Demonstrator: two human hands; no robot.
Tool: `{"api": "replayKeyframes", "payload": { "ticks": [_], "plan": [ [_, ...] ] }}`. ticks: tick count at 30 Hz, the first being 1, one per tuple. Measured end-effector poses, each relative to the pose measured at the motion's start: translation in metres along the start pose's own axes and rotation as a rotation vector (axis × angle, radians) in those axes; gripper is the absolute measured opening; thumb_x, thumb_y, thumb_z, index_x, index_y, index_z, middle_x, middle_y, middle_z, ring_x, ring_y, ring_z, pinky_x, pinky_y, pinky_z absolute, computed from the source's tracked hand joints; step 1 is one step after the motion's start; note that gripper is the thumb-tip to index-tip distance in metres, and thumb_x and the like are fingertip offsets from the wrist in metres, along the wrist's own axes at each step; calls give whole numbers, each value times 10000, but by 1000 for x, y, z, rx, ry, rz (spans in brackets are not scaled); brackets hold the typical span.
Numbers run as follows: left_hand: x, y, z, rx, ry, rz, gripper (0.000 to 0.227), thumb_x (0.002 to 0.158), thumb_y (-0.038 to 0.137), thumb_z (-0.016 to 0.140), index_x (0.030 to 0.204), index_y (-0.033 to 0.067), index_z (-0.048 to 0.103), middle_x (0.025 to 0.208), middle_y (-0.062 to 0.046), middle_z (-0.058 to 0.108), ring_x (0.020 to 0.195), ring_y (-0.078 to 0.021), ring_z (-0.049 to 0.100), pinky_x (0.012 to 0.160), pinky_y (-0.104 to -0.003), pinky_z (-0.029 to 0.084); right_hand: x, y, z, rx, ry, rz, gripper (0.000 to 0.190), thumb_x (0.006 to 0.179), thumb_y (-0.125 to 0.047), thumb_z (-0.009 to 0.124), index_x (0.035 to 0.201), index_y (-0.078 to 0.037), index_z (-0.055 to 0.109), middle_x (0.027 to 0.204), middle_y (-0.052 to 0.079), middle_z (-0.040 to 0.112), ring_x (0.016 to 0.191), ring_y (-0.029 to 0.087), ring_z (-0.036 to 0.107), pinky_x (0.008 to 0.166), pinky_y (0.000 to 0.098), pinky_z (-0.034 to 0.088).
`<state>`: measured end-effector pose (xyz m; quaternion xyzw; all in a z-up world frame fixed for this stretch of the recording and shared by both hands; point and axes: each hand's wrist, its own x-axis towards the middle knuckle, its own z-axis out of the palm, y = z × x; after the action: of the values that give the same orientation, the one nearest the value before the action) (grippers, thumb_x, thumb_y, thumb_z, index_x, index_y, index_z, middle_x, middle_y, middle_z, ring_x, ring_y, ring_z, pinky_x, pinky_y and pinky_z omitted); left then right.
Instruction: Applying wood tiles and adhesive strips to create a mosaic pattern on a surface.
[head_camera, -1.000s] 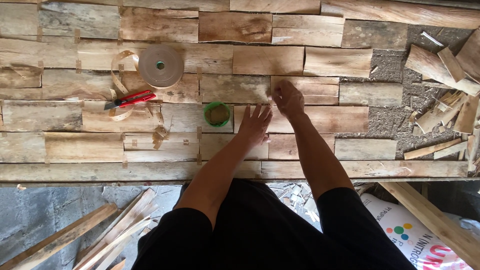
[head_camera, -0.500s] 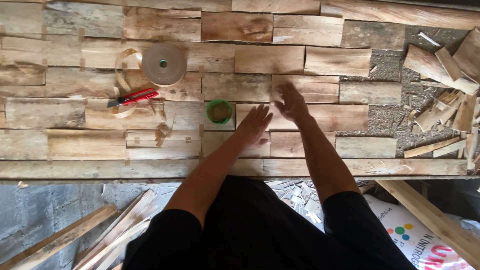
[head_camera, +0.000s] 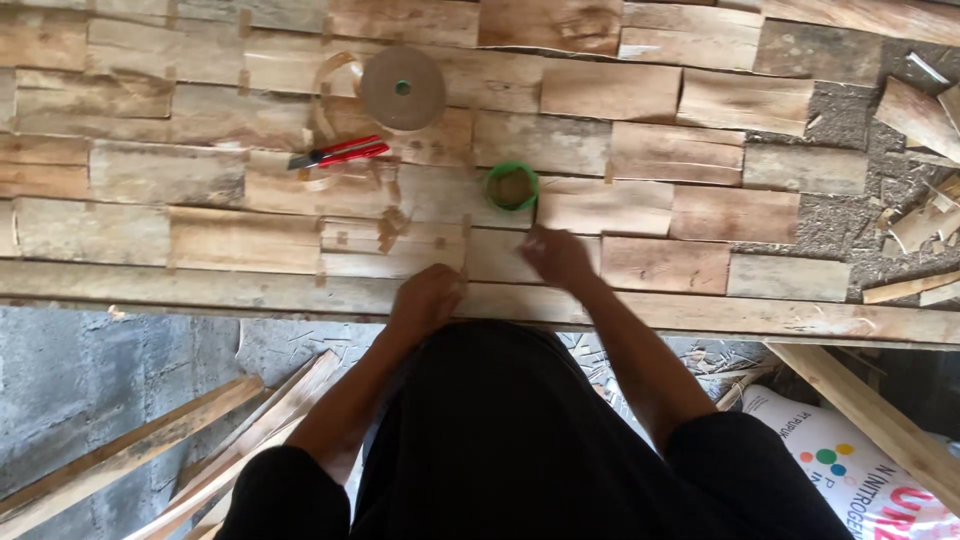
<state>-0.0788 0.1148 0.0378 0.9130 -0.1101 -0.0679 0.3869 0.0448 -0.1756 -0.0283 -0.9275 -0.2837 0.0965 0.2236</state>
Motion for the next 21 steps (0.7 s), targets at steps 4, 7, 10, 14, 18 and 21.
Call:
{"api": "replayKeyframes", "payload": {
  "ticks": [4,7,10,14,18,21],
  "plan": [
    [-36,-4,-26,-84,190,-82,266,891,177,731,1115,44,680,1111,-161,683,1000,-387,668,833,-454,553,42,-88,6,162,-114,26,296,924,-402,721,912,-111,664,898,124,693,887,382,665,761,510,543],
    [-58,-19,-26,-100,296,-154,261,888,152,736,1115,36,686,1123,-165,686,1000,-388,675,839,-444,563,86,-133,10,210,-117,38,263,891,-342,726,999,-110,666,946,136,691,893,396,654,725,526,515],
    [-73,-20,-40,-164,334,-212,243,897,131,719,1112,25,681,1145,-170,687,979,-372,691,805,-422,581,129,-156,25,321,-33,108,239,881,-303,729,976,-102,640,937,118,692,920,357,669,790,496,522],
    [-91,-21,-55,-244,365,-254,245,889,111,719,1109,15,668,1152,-161,697,914,-324,722,757,-390,587,169,-164,50,288,106,194,229,878,-277,750,982,-103,645,992,133,666,944,354,656,809,482,520],
    [-106,-33,-61,-270,460,-221,272,879,110,748,1123,15,673,1144,-155,702,868,-288,737,746,-364,588,182,-173,53,215,88,299,231,878,-292,750,979,-112,648,1039,118,652,963,333,651,830,473,516],
    [-112,-41,-67,-274,473,-234,280,882,118,747,1130,12,674,1139,-150,708,837,-270,737,736,-352,587,183,-174,56,128,73,304,277,853,-302,774,985,-95,646,1060,123,642,1004,335,640,847,474,511]
  ]
}}
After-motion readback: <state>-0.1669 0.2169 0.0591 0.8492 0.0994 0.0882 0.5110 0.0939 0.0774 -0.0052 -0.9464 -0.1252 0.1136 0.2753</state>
